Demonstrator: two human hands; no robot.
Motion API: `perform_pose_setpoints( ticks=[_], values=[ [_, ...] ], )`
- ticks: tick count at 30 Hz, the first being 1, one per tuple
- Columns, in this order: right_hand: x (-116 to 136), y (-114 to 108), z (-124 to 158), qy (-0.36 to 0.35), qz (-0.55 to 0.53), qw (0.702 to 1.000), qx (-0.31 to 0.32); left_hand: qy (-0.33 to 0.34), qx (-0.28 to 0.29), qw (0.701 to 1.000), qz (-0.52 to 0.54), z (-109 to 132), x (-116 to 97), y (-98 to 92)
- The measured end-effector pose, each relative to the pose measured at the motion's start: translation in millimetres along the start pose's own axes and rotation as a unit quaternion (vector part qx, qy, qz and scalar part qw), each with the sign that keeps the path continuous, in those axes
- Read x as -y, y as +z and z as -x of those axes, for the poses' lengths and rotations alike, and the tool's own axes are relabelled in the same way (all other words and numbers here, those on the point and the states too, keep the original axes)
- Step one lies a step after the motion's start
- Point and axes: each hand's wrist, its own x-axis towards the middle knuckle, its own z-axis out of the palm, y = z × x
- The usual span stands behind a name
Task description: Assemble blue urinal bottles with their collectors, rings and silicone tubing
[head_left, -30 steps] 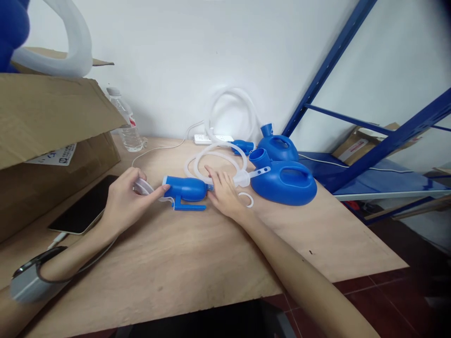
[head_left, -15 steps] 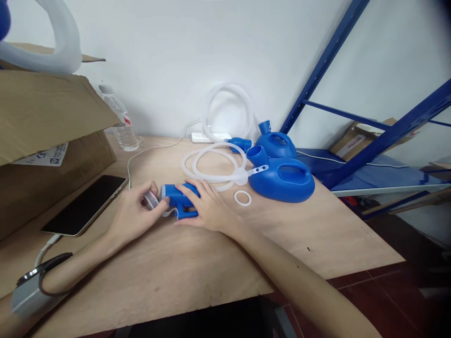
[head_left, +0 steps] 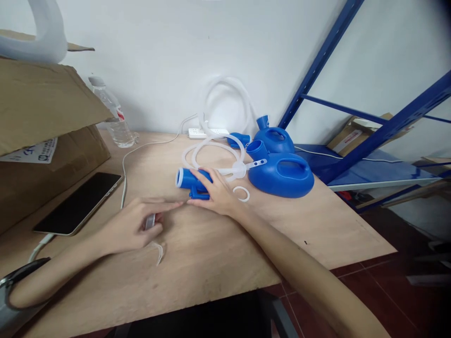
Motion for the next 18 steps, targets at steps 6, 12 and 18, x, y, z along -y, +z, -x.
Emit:
perform_pose_setpoints(
  ticks=[6, 12, 18],
  values=[
    [1.7, 2.9, 1.6, -0.042, -0.021, 0.999, -0.001, -0.038, -0.154, 0.985, -0.072, -3.1, 11.6, 4.7],
    [1.1, 5.4, 2.5, -0.052, -0.029, 0.998, -0.037, -0.078, -0.243, 0.955, -0.15, -8.8, 33.5, 13.9],
    [-0.6, 8.4, 3.1, -0.062, -0.026, 0.996, -0.052, -0.018, -0.201, 0.977, -0.073, -17.9, 7.2, 11.7]
  ],
)
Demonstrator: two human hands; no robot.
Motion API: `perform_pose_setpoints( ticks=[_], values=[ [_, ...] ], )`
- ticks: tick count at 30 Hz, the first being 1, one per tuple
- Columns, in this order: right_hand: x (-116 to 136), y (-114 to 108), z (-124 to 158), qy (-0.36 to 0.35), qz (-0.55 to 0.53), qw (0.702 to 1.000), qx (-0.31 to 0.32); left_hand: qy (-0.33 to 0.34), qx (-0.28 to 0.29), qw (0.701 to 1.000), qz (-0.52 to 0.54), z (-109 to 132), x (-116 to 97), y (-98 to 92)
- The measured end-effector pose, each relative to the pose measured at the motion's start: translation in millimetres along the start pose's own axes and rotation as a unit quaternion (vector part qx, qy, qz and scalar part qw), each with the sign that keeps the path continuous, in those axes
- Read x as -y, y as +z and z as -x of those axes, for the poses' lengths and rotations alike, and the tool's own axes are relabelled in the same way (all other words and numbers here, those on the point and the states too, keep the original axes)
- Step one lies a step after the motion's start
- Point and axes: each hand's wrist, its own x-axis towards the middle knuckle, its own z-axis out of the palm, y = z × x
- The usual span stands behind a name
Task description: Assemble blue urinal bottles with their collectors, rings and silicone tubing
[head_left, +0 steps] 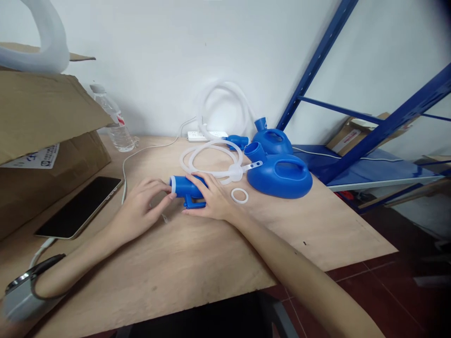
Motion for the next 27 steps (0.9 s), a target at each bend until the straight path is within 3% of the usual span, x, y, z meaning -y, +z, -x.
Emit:
perform_pose_setpoints(
  ticks=[5, 15, 20, 23, 27],
  values=[
    [3.6, -2.7, -0.1, -0.014, -0.005, 1.0, 0.018, -0.065, 0.065, 0.995, 0.048, -7.5, -13.6, -5.0],
    [1.9, -4.5, -1.6, -0.065, 0.006, 0.997, 0.031, -0.001, 0.154, 0.986, 0.068, -11.1, 4.9, -18.7],
    [-0.9, -7.4, -0.4, -0.071, 0.023, 0.996, 0.044, -0.035, 0.181, 0.977, 0.104, -11.9, 11.6, -26.4],
    [-1.4, -9.2, 0.5, -0.075, 0.027, 0.995, 0.062, -0.051, 0.171, 0.978, 0.111, -9.7, 14.5, -28.6],
    [-0.1, -7.7, 1.3, -0.032, 0.01, 0.998, 0.054, -0.019, 0.093, 0.995, 0.041, -5.5, 18.9, -24.6]
  ],
)
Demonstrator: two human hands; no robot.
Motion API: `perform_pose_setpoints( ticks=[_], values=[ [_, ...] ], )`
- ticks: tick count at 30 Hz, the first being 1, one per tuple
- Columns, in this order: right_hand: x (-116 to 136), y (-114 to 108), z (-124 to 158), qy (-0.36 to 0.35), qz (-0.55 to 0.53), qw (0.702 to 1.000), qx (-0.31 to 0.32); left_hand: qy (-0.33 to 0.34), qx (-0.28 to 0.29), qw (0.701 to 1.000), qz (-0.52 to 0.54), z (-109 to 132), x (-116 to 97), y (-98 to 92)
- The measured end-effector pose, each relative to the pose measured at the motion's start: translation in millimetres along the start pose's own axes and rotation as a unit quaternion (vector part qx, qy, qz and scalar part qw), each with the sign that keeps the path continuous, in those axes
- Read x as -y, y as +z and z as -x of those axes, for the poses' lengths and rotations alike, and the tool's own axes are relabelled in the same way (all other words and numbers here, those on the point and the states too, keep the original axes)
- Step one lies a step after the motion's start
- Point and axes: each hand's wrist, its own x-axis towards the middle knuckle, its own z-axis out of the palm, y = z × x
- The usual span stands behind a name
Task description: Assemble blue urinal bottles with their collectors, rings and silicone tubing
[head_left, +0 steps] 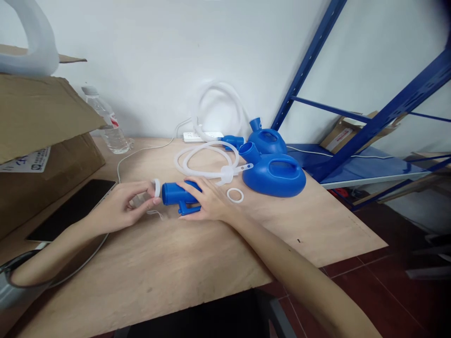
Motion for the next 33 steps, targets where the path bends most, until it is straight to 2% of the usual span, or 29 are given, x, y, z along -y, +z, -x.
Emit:
perform_pose_setpoints(
  ticks=[4, 7, 9, 14, 17, 20, 23, 25, 29, 31, 33],
  values=[
    [-3.3, -4.7, 0.2, 0.037, -0.066, 0.997, -0.007, 0.037, -0.064, 0.993, -0.097, 0.1, 7.7, 6.6],
    [-10.2, -18.3, 0.5, 0.049, -0.154, 0.987, 0.003, 0.071, -0.033, 0.986, -0.148, -3.3, 15.7, 12.5],
    [-16.1, -29.4, 1.9, 0.072, -0.166, 0.983, 0.009, 0.075, 0.002, 0.981, -0.179, -6.3, 21.4, 16.4],
    [-29.4, -41.4, 9.0, 0.096, -0.041, 0.994, 0.042, 0.094, 0.059, 0.966, -0.232, -10.4, 31.8, 19.4],
    [-32.7, -36.9, 9.5, 0.095, 0.025, 0.994, 0.055, 0.124, 0.036, 0.962, -0.242, -9.6, 32.8, 18.8],
    [-31.8, -33.6, 6.0, 0.128, 0.083, 0.985, 0.083, 0.157, 0.005, 0.952, -0.264, -7.2, 30.6, 19.7],
    [-28.5, -34.1, 1.6, 0.161, 0.117, 0.972, 0.123, 0.179, -0.002, 0.943, -0.281, -3.8, 25.4, 20.2],
    [-26.1, -34.1, -0.6, 0.171, 0.128, 0.967, 0.136, 0.168, -0.023, 0.948, -0.271, -0.9, 19.2, 19.2],
    [-23.4, -26.7, -2.6, 0.173, 0.145, 0.967, 0.122, 0.074, -0.129, 0.968, -0.202, 4.0, -1.1, 16.2],
    [-23.6, -20.1, -2.9, 0.166, 0.136, 0.97, 0.111, 0.056, -0.13, 0.972, -0.186, 3.0, -11.4, 17.3],
    [-24.9, -14.3, -3.0, 0.156, 0.105, 0.977, 0.103, 0.064, -0.089, 0.975, -0.194, -1.4, -17.6, 21.4]
  ],
)
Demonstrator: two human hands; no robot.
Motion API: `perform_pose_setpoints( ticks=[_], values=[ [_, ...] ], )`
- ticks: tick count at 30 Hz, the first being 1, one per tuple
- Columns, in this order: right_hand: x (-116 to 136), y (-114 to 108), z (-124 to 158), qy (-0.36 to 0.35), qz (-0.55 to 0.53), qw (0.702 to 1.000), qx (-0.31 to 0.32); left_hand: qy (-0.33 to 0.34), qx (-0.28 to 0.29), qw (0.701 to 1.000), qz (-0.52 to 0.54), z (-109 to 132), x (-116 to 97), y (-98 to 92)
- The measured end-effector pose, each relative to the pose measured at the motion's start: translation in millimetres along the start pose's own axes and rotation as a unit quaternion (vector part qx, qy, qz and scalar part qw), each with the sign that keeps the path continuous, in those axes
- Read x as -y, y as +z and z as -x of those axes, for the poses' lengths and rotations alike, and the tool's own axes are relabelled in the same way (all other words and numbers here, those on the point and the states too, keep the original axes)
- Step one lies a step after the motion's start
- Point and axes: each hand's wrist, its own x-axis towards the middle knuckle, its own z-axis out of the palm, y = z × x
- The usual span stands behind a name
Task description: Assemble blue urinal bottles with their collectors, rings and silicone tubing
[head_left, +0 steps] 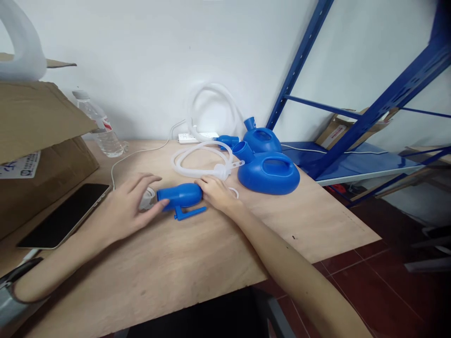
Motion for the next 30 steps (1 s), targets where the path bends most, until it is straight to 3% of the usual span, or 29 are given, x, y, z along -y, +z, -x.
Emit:
perform_pose_setpoints(
  ticks=[5, 7, 13, 19, 23, 30],
  values=[
    [-5.6, -2.1, -1.6, -0.044, -0.155, 0.987, 0.008, 0.036, 0.132, 0.99, 0.026, -10.3, 1.0, 18.9],
    [-8.9, -9.9, -0.2, -0.044, -0.217, 0.975, 0.028, 0.041, 0.146, 0.987, 0.047, -9.5, 5.5, 23.2],
    [-11.9, -30.5, 5.5, -0.009, -0.362, 0.927, 0.094, 0.095, 0.024, 0.994, 0.045, -0.2, 12.5, 16.1],
    [-7.0, -21.0, -0.4, 0.081, -0.445, 0.89, 0.055, 0.09, -0.037, 0.992, 0.079, 3.9, 10.5, 13.0],
    [-0.3, -11.2, -6.0, 0.128, -0.533, 0.834, 0.06, 0.098, -0.078, 0.99, 0.068, 5.9, 8.6, 12.2],
    [15.5, -10.7, -8.4, 0.198, -0.639, 0.742, 0.035, 0.177, -0.14, 0.974, 0.003, 8.6, 2.2, 11.1]
  ],
)
